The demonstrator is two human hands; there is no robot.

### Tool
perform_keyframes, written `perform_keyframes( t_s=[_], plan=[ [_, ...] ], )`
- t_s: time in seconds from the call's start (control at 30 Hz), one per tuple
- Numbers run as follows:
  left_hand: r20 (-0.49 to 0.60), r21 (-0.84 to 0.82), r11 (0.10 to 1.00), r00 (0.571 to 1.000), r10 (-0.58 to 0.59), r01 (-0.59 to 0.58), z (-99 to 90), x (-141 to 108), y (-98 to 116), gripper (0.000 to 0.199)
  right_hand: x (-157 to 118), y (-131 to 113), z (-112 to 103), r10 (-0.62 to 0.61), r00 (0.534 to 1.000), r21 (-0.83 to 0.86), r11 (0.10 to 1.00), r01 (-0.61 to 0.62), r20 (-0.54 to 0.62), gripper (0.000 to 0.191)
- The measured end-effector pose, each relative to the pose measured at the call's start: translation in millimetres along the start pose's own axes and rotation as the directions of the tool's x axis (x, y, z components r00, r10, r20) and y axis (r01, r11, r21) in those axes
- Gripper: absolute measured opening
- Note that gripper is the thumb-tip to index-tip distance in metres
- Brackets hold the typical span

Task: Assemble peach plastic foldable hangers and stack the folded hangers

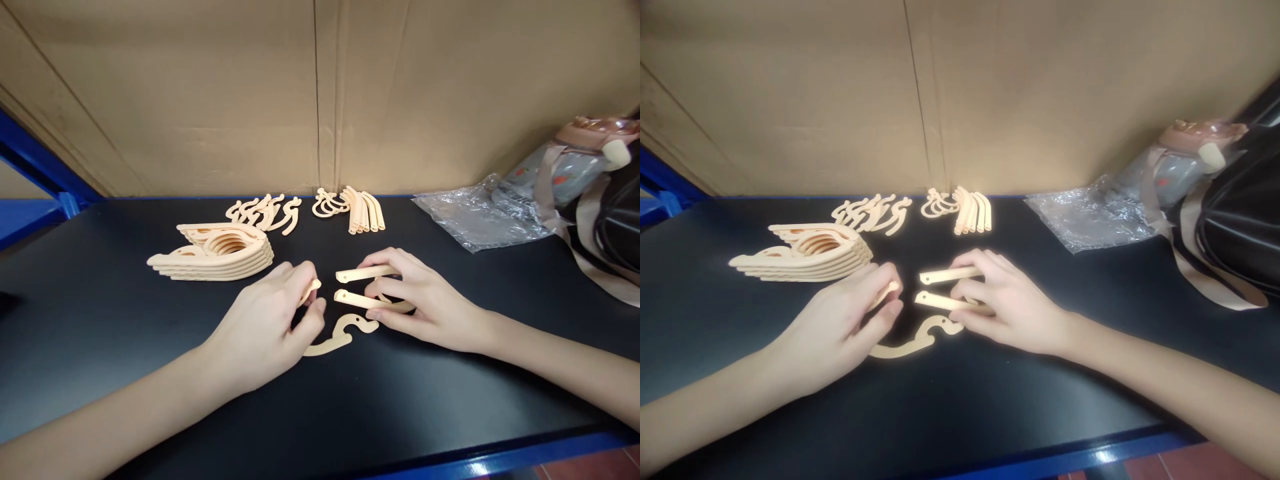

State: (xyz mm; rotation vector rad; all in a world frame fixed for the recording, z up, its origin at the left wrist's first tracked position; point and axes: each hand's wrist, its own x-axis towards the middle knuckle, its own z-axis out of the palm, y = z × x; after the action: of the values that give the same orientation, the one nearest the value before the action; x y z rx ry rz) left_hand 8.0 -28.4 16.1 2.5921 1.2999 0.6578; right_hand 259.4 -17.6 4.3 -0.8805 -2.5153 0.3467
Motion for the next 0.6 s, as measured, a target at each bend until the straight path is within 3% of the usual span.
perform_keyframes(
  t_s=[0.17, 0.3, 0.47, 0.6],
  plan=[
    [0.098, -0.091, 0.996, 0.995, 0.005, 0.003, -0.4, 3.9, -4.8, 0.024, 1.2, 0.5, -2.1, 0.056, 0.998, 0.067, 0.996, -0.058, 0.032, 0.017],
    [0.143, -0.011, 0.996, 0.986, 0.087, -0.086, 3.5, 6.5, -5.5, 0.025, 1.4, 0.6, -4.1, 0.118, 0.992, 0.080, 0.989, -0.122, 0.053, 0.021],
    [0.113, 0.064, 0.994, 0.991, 0.076, -0.084, 2.4, 4.7, -5.1, 0.026, 0.9, 2.1, -3.5, 0.147, 0.987, 0.080, 0.985, -0.152, 0.072, 0.023],
    [0.199, 0.063, 0.997, 0.979, 0.040, -0.054, -1.3, 4.6, -0.7, 0.032, 0.9, 2.5, -2.5, 0.115, 0.991, 0.062, 0.991, -0.119, 0.070, 0.022]
  ],
)
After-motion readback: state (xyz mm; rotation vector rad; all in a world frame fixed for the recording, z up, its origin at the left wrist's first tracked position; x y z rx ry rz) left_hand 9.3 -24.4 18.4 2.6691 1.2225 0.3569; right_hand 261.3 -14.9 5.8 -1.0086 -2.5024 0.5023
